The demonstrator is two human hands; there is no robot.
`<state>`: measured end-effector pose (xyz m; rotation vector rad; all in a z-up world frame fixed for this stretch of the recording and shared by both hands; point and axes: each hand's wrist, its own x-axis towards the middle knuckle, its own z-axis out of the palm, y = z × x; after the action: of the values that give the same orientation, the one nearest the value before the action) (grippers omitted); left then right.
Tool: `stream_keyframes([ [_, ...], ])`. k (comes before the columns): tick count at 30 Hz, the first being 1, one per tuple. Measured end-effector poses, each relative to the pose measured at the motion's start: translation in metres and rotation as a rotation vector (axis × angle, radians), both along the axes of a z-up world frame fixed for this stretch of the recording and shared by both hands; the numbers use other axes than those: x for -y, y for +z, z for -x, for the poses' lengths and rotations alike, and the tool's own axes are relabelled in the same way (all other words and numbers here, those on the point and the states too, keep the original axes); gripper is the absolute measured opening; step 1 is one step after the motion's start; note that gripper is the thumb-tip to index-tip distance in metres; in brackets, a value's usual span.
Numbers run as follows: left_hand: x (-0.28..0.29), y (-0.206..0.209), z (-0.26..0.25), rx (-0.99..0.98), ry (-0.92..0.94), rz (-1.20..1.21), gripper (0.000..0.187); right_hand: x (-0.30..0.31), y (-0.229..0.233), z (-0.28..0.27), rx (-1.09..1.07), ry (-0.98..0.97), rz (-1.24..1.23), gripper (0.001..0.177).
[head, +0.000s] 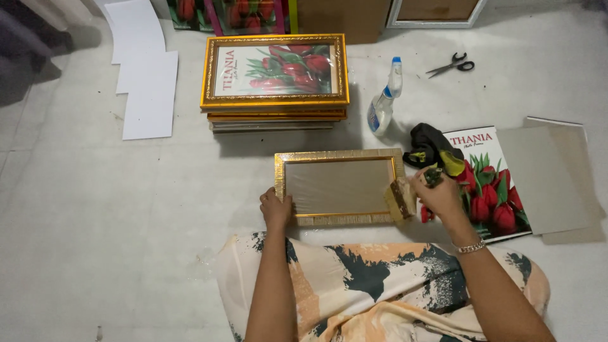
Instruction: Assembling a picture frame by inserting the backing and cleaning the glass and frame with a brush and spray.
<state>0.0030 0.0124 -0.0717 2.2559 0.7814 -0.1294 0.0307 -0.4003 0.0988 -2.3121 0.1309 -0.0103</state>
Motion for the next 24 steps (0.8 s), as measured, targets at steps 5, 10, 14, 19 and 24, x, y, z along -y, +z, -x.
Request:
stream_keyframes([
  [5,-0.002,0.001,-0.001,-0.025,0.007,0.041,0.073,-0.025,0.049,-0.012,-0.470,0.047,-0.049,0.042],
  [10,-0.001,0.011,0.000,-0.023,0.002,0.034,0.073,-0.034,0.095,-0.028,-0.485,0.067,0.019,0.038],
  [14,0.000,0.014,-0.001,-0.043,0.011,0.047,0.073,-0.041,0.104,-0.029,-0.619,0.087,-0.068,0.049],
  [19,-0.001,0.009,-0.006,-0.070,0.009,0.034,0.073,-0.013,0.040,-0.069,-0.708,0.109,-0.083,0.058],
  [24,0.000,0.018,-0.004,-0.050,0.019,0.037,0.072,-0.007,0.000,-0.133,-0.329,-0.127,0.100,0.055],
])
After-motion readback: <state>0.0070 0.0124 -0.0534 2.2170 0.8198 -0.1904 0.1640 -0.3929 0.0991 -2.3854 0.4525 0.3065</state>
